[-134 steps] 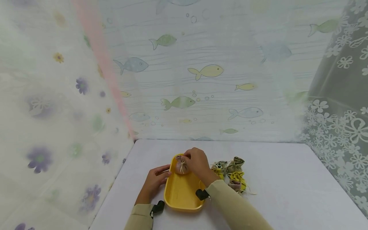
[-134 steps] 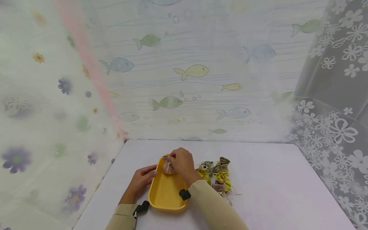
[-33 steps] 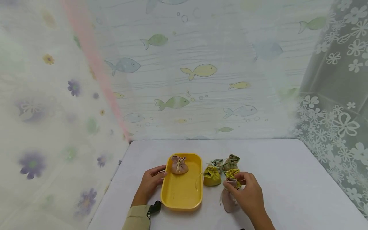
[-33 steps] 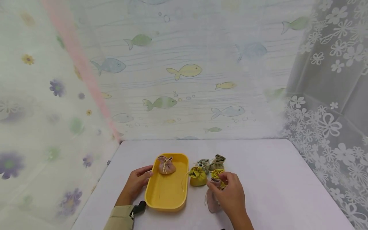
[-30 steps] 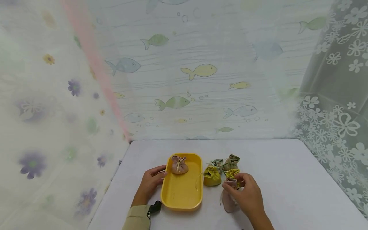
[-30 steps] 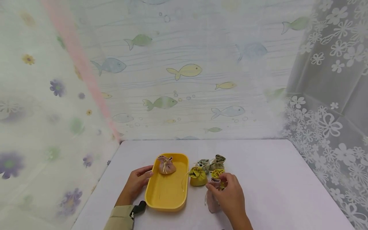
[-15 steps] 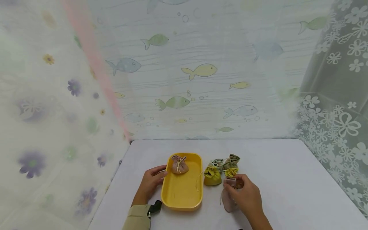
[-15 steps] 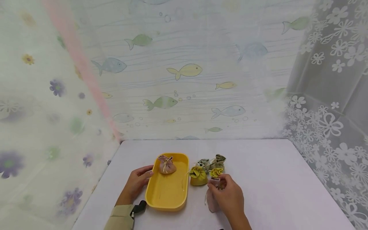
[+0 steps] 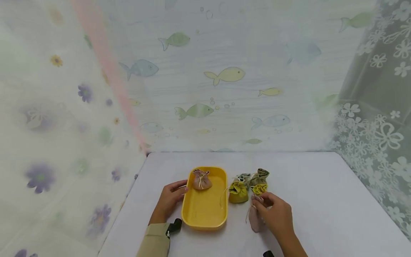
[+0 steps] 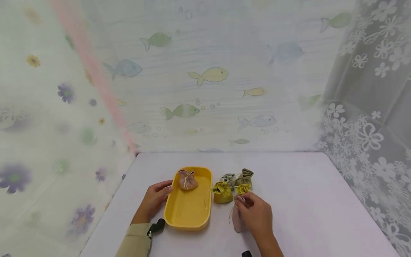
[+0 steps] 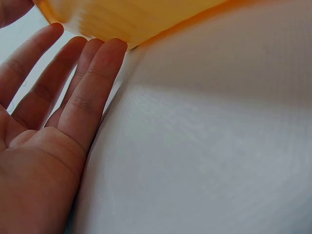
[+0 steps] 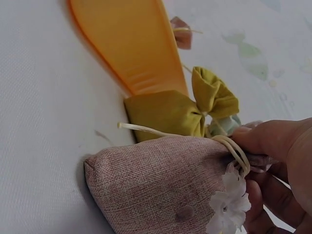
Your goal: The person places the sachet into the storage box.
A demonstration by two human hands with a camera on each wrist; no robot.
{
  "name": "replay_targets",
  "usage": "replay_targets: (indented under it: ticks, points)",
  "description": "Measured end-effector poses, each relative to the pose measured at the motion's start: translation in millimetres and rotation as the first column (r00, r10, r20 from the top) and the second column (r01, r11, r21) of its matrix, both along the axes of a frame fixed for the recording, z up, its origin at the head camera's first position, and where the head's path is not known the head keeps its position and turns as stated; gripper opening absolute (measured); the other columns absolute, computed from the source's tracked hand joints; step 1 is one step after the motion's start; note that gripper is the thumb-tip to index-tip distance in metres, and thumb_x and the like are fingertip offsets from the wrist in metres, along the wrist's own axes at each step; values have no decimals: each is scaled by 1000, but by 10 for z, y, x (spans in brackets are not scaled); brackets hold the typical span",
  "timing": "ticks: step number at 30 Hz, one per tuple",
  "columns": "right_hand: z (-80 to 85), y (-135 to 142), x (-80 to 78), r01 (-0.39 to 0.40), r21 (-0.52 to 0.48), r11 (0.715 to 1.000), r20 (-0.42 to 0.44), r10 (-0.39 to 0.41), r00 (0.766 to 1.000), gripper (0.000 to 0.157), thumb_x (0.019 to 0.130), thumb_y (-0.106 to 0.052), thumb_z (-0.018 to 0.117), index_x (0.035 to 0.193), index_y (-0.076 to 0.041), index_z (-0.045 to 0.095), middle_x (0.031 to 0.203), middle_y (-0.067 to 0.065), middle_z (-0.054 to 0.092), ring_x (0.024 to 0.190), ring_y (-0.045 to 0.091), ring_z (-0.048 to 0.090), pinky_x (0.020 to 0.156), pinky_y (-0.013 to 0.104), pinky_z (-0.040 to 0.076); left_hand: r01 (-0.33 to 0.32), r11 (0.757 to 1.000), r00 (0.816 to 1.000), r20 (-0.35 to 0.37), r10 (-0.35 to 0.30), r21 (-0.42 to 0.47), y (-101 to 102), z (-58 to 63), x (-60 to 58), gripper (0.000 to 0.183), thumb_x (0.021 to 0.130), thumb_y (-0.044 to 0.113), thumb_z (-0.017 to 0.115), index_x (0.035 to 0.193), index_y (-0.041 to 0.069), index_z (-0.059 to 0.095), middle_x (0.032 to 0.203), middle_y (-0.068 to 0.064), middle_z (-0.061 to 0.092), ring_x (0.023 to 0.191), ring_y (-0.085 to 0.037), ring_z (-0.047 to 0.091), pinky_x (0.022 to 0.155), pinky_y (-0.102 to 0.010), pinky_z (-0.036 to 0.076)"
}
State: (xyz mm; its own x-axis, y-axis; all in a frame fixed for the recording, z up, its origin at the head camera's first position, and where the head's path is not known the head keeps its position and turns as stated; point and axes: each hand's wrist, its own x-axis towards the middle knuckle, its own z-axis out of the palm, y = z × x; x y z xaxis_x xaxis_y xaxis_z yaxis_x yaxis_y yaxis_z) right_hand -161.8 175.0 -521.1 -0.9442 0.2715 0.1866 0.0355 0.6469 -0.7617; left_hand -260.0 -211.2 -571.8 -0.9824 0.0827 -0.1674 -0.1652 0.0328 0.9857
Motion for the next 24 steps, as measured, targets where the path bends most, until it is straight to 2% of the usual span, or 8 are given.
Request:
replay_targets:
  ticks: [8, 15, 24]
  points:
    - [52, -13, 25, -7, -47, 999, -17, 6, 1000, 17, 82, -26, 89, 93, -18, 79, 92, -3, 78, 82, 11, 68, 65, 20, 54, 0, 1000, 1000, -12, 0, -21, -2, -13, -23, 51, 88, 37, 82, 133, 15, 70, 140, -8, 66, 118, -23, 70, 93, -34, 62]
    - [62, -60, 28, -28, -73, 997, -38, 25, 999, 15, 81, -25, 89, 90, -20, 79, 89, -6, 76, 79, 8, 67, 65, 20, 54, -34, 998, 999, -14, 34, -53, -46, -32, 10, 53, 87, 37, 83, 133, 15, 70, 140, -8, 66, 117, -24, 70, 91, -34, 62]
    - [120, -46, 55, -35, -100, 994, -49, 30, 998, 13, 82, -23, 89, 88, -20, 79, 86, -5, 76, 76, 8, 66, 64, 20, 54, -14, 1000, 1000, -13, 13, -26, 11, -32, -30, 55, 86, 36, 84, 134, 14, 69, 141, -9, 65, 117, -23, 70, 92, -34, 62]
